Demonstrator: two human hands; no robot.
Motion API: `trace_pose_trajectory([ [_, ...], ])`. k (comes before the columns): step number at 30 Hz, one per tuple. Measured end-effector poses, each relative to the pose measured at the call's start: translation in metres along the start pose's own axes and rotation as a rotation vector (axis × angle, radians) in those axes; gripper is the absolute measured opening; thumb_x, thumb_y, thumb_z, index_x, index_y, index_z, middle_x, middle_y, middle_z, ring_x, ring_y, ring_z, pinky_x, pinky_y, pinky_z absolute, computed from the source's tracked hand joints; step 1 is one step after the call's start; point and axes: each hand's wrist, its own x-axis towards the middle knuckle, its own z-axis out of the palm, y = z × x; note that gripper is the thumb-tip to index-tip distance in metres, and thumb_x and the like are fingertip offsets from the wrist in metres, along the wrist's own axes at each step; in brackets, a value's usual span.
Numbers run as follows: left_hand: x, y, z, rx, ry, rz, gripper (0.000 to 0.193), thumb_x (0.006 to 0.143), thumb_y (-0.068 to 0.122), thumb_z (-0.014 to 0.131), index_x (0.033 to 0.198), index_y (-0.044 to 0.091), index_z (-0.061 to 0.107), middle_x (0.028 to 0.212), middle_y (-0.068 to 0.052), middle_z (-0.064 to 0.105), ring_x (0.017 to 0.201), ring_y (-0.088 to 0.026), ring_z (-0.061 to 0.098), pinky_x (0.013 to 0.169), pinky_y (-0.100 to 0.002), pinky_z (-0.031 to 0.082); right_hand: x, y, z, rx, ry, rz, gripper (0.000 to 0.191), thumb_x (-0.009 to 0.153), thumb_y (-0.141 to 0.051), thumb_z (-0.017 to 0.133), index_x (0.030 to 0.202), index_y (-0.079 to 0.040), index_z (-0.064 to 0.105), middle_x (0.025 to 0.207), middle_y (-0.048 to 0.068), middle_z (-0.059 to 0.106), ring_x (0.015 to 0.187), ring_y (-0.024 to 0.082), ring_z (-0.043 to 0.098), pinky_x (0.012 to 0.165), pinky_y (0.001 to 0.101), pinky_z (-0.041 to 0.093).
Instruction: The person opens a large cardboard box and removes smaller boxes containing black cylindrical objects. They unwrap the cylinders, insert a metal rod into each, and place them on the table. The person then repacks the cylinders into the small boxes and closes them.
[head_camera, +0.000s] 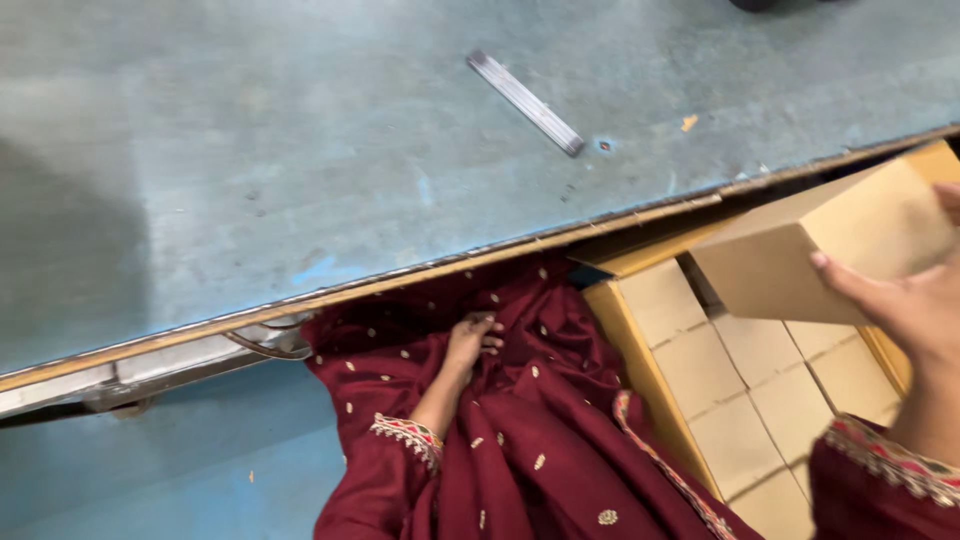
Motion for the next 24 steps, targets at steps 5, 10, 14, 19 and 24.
trace_pose_trajectory([
  [5, -0.009, 0.016, -0.009, -0.049, -0.020, 0.025, 0.036, 0.099, 0.020, 0.058, 0.129, 0.000, 0.061, 0.099, -0.011, 0.075, 0.068, -0.016, 0.070, 0.060, -0.029, 0.056, 0.018, -0.088, 0.036, -0.049, -0.129, -0.218, 0.094, 0.066, -0.031, 0.089, 0.140, 0.003, 0.041, 0.124, 0.012, 0.056, 0.111, 0.022, 0.061, 0.096, 0.0366, 0.054],
  [10, -0.022, 0.028, -0.026, -0.111, -0.013, 0.047, 0.035, 0.100, 0.020, 0.057, 0.128, 0.001, 0.061, 0.100, -0.011, 0.075, 0.069, -0.017, 0.070, 0.061, -0.030, 0.056, 0.037, -0.158, 0.101, -0.168, -0.113, -0.586, 0.090, 0.070, -0.032, 0.097, 0.137, 0.004, 0.049, 0.129, 0.017, 0.054, 0.116, 0.023, 0.056, 0.104, 0.0377, 0.051],
  [14, -0.031, 0.035, -0.043, -0.179, -0.008, 0.076, 0.033, 0.101, 0.019, 0.056, 0.129, 0.000, 0.060, 0.101, -0.012, 0.074, 0.070, -0.018, 0.070, 0.063, -0.031, 0.057, 0.065, -0.219, 0.167, -0.351, -0.105, -0.767, 0.079, 0.071, -0.038, 0.099, 0.126, 0.002, 0.057, 0.121, 0.017, 0.058, 0.116, 0.031, 0.057, 0.104, 0.0401, 0.050],
  [19, -0.037, 0.046, -0.070, -0.250, 0.003, 0.095, 0.034, 0.101, 0.016, 0.056, 0.130, -0.001, 0.058, 0.102, -0.014, 0.073, 0.073, -0.020, 0.071, 0.066, -0.033, 0.059, 0.083, -0.270, 0.195, -0.525, -0.174, -0.777, 0.081, 0.070, -0.045, 0.096, 0.130, -0.001, 0.066, 0.117, 0.018, 0.064, 0.111, 0.037, 0.061, 0.093, 0.0460, 0.052],
  [24, -0.049, 0.053, -0.091, -0.220, 0.026, 0.122, 0.042, 0.097, 0.020, 0.057, 0.134, 0.001, 0.058, 0.107, -0.015, 0.073, 0.082, -0.021, 0.071, 0.072, -0.035, 0.061, 0.057, -0.274, 0.173, -0.440, -0.184, -0.783, 0.069, 0.083, -0.044, 0.092, 0.131, -0.003, 0.064, 0.127, 0.016, 0.067, 0.117, 0.032, 0.066, 0.098, 0.0433, 0.054],
])
